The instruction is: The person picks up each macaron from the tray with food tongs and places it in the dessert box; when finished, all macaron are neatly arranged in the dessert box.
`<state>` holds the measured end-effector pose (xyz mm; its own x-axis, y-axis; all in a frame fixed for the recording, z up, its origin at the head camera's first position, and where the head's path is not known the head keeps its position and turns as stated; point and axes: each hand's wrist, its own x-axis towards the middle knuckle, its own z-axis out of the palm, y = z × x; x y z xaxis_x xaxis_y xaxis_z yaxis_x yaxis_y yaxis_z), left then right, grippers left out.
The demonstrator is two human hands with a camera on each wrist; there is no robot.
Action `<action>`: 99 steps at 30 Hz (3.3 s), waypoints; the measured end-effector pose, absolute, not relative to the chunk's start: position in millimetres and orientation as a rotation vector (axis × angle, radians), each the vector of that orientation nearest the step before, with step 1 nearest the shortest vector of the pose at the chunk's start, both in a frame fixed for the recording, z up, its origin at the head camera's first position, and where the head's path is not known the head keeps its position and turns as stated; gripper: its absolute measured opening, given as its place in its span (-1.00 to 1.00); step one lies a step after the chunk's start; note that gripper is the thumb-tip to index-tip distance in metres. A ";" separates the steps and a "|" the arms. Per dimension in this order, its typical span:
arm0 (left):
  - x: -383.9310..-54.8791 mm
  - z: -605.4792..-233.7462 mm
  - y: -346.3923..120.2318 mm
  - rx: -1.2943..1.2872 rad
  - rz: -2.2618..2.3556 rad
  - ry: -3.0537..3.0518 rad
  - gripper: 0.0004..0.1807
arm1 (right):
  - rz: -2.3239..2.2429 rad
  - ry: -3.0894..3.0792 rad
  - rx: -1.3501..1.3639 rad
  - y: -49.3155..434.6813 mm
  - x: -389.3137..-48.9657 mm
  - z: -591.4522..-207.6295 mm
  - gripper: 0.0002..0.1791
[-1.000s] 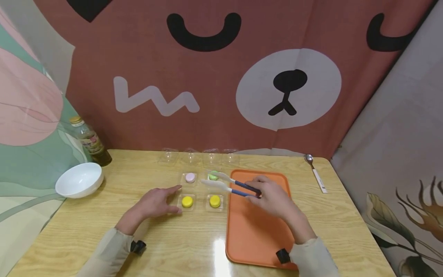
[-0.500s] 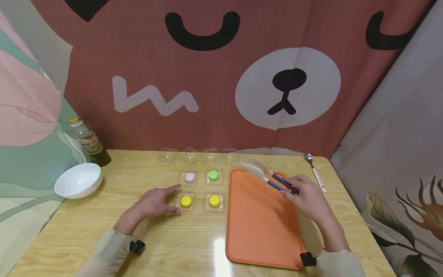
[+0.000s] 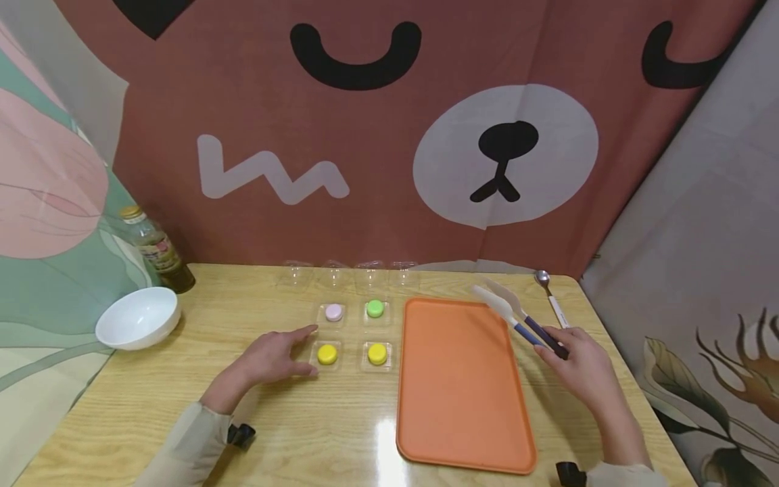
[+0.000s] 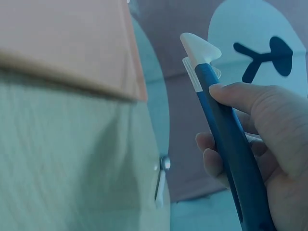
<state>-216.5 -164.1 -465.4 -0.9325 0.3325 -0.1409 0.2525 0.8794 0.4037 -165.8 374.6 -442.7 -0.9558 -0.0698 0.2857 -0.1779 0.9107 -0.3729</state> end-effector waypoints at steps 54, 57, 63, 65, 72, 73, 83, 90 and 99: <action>-217.1 -468.0 -164.9 0.434 0.578 2.859 -0.04 | 0.434 -2.936 -0.113 408.8 -159.1 -480.6 -0.48; -217.0 -467.7 -164.2 0.417 0.582 2.853 -0.04 | 0.440 -2.950 -0.101 408.2 -160.4 -481.0 -0.49; -217.0 -467.7 -163.2 0.401 0.587 2.849 -0.04 | 0.469 -3.019 -0.081 409.7 -164.4 -479.1 -0.46; -217.1 -467.8 -162.9 0.405 0.587 2.849 -0.04 | 0.470 -3.036 -0.083 410.0 -164.4 -478.7 -0.44; -216.6 -467.9 -162.4 0.392 0.599 2.841 -0.05 | 0.484 -3.128 -0.064 407.8 -163.0 -476.2 -0.32; -216.5 -468.0 -162.3 0.391 0.600 2.841 -0.05 | 0.485 -3.146 -0.060 407.5 -162.8 -475.9 -0.31; -215.1 -468.2 -163.3 0.396 0.599 2.848 -0.06 | 0.451 -3.198 -0.027 408.1 -165.2 -475.9 -0.29; -214.8 -467.7 -163.9 0.398 0.596 2.853 -0.05 | 0.447 -3.227 -0.032 407.7 -167.0 -474.9 -0.27; -215.4 -467.7 -165.0 0.404 0.605 2.851 -0.04 | 0.442 -3.217 -0.016 408.4 -169.3 -476.3 -0.27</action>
